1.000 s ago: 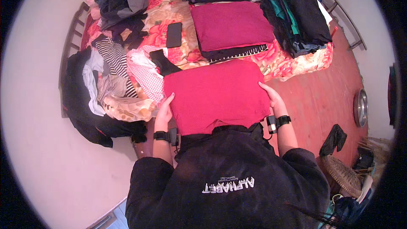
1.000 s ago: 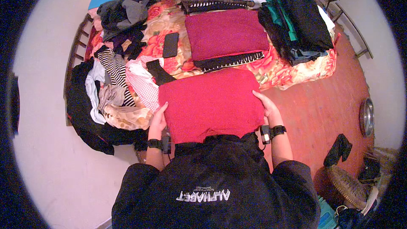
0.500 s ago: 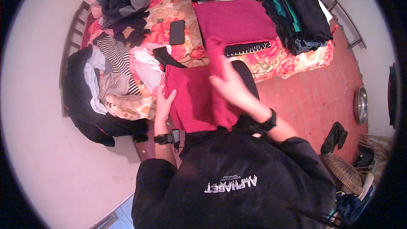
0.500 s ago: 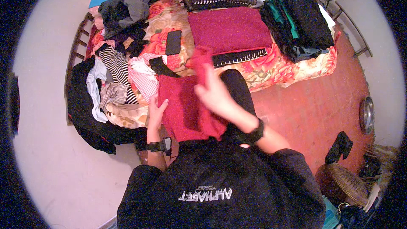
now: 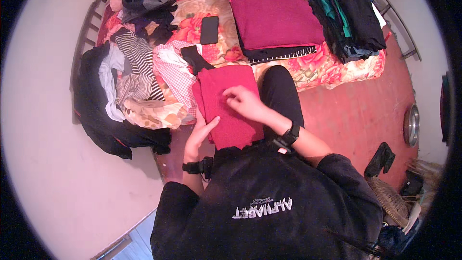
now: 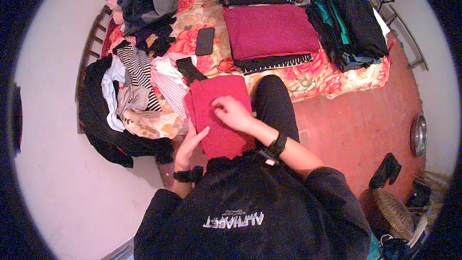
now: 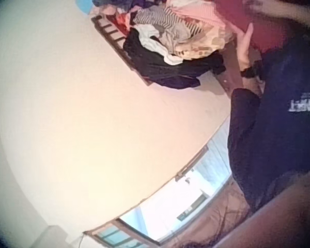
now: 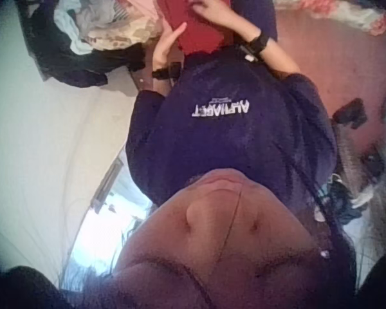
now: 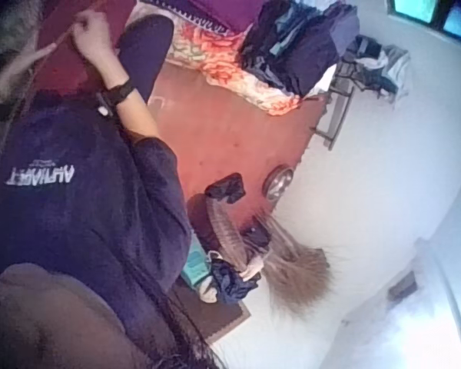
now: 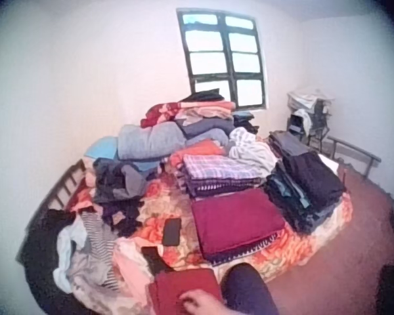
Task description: Folding a red hoodie and a striped shirt on a bed.
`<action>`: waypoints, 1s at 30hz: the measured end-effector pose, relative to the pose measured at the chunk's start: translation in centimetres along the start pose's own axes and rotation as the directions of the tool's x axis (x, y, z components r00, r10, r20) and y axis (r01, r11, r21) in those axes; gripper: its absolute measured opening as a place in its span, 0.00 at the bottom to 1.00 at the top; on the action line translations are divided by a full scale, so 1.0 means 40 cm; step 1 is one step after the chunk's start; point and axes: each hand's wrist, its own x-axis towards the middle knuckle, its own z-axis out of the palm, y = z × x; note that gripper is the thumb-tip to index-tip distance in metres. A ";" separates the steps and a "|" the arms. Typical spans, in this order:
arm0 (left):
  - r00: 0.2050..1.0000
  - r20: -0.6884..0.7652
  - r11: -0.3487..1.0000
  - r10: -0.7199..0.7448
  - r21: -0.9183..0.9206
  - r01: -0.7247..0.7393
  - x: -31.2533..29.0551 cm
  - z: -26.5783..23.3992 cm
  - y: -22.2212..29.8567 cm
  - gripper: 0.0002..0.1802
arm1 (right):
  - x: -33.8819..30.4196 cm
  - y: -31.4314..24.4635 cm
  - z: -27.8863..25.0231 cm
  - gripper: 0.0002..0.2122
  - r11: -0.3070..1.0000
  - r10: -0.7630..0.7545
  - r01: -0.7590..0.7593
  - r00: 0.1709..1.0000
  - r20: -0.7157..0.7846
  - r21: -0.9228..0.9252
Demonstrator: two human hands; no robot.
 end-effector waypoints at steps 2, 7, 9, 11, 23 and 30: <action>0.999 -0.035 1.000 0.010 -0.006 -0.010 0.005 0.019 -0.030 0.46 | 0.018 0.049 -0.050 0.16 0.983 -0.032 0.003 0.987 -0.155 -0.184; 0.998 -0.061 0.991 -0.016 -0.135 0.008 0.004 0.009 -0.040 0.41 | 0.067 0.168 -0.116 0.29 0.940 0.209 -0.262 0.948 -0.239 -0.220; 0.994 -0.106 0.988 -0.023 -0.153 0.006 0.003 0.006 -0.037 0.36 | 0.084 0.219 -0.116 0.31 0.900 0.347 -0.324 0.938 -0.026 0.292; 0.994 -0.107 0.975 -0.015 -0.221 -0.009 -0.002 0.002 -0.025 0.34 | 0.084 0.207 -0.120 0.30 0.770 0.362 -0.386 0.920 0.151 0.508; 0.987 -0.156 0.917 -0.038 -0.397 -0.027 0.006 -0.038 -0.079 0.34 | 0.041 0.199 -0.087 0.26 0.614 0.459 -0.399 0.882 0.103 0.681; 0.970 0.001 0.828 -0.243 -0.521 0.208 0.030 -0.067 -0.089 0.31 | -0.033 0.181 -0.046 0.25 0.300 0.442 -0.474 0.838 0.320 0.828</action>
